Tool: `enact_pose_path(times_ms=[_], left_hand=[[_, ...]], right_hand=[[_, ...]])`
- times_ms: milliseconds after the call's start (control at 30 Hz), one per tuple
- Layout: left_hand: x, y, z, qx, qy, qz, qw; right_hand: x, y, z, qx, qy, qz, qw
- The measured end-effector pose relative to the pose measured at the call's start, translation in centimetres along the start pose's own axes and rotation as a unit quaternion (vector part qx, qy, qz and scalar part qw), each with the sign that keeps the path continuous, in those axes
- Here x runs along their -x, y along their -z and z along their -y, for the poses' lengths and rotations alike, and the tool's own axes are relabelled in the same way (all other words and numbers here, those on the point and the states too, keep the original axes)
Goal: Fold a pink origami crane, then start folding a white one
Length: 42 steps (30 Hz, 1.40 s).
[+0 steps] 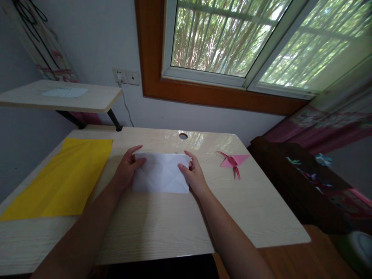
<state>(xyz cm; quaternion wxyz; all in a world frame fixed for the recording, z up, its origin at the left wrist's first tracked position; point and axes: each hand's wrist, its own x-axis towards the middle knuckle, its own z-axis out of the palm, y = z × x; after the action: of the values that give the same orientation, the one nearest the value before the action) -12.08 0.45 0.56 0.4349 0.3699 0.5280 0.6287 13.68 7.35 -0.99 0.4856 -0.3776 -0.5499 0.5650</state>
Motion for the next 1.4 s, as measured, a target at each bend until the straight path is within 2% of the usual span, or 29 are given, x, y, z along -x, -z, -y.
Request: enact_pose_path(times_ms=[100, 300, 567, 767, 1033, 1133, 1200, 1400], left_hand=[[0.2, 0.0, 0.0, -0.047, -0.034, 0.005, 0.998], [0.1, 0.3, 0.2, -0.165, -0.066, -0.008, 0.984], [0.2, 0.4, 0.4, -0.224, -0.067, -0.01, 0.972], [0.4, 0.1, 0.2, -0.242, -0.085, 0.011, 0.966], [0.3, 0.2, 0.6, -0.27, -0.098, -0.003, 0.958], [0.4, 0.2, 0.5, -0.308, -0.108, -0.012, 0.945], [0.4, 0.2, 0.5, -0.337, -0.12, -0.01, 0.934], [0.1, 0.4, 0.7, -0.402, -0.144, 0.011, 0.904]], right_hand=[[0.0, 0.3, 0.0, 0.001, 0.011, 0.011, 1.0], [-0.1, 0.6, -0.2, 0.058, 0.053, -0.015, 0.997], [0.0, 0.5, 0.5, 0.049, 0.027, -0.046, 0.997], [-0.4, 1.0, 0.3, 0.093, 0.066, -0.089, 0.989], [-0.3, 1.3, 0.4, 0.179, 0.095, -0.094, 0.975], [-0.2, 1.2, 0.4, 0.234, 0.127, -0.089, 0.96], [-0.2, 1.1, 0.5, 0.288, 0.164, -0.083, 0.94], [0.1, 1.0, 1.3, 0.464, 0.284, -0.06, 0.837]])
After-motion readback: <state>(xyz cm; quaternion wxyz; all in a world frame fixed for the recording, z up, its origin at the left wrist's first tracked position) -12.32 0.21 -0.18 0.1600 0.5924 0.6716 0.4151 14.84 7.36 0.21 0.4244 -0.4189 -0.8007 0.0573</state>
